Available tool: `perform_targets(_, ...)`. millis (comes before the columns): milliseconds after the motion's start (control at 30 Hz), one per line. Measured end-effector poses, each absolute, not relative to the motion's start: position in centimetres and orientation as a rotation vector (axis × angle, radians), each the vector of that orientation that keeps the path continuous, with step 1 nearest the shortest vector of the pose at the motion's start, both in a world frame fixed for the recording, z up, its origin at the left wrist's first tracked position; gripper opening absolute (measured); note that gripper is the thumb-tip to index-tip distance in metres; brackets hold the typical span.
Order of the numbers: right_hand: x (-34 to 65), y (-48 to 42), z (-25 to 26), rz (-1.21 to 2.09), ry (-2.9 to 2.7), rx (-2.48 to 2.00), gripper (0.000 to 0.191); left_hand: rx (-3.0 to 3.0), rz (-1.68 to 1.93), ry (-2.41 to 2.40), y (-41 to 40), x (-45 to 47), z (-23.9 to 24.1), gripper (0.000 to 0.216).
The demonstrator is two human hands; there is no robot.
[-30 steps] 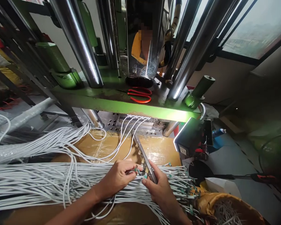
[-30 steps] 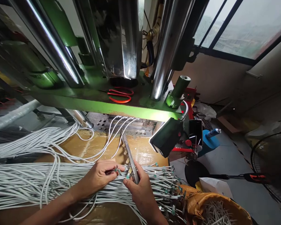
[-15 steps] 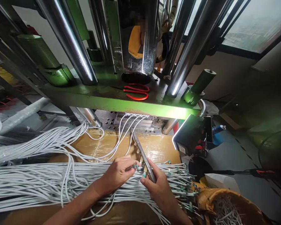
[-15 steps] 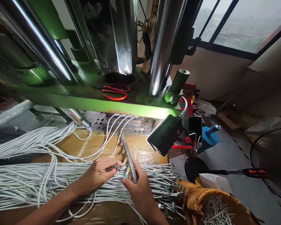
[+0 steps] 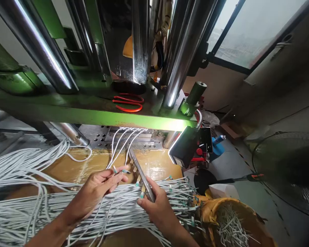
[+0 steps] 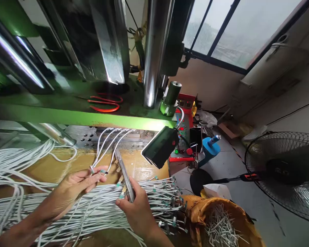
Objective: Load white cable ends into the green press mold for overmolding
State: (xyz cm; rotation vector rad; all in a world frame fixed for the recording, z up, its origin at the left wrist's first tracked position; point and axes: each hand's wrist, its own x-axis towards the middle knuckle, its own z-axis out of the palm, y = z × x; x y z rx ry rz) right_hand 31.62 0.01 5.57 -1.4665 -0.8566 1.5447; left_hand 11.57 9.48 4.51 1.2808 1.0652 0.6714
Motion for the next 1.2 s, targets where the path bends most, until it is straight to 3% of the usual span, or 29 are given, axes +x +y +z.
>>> perform_targets(167,31.7,0.0,4.7,1.513,-0.849,-1.491,0.069,1.198,0.561,0.981,9.6,12.8,6.5,0.036)
perform_targets(467,31.7,-0.1,4.5,1.560,-0.842,-1.538,0.078,1.979,0.464,1.034,10.6,13.3,5.2,0.025)
perform_targets(700,31.5,0.0,4.5,1.601,-0.823,-1.457,0.070,2.248,0.591,0.939,10.8,13.3,4.6,0.030)
perform_targets(1200,31.4,0.0,5.0,1.431,-1.006,-1.557,0.062,2.162,0.628,0.932,11.1,13.7,3.6,0.026)
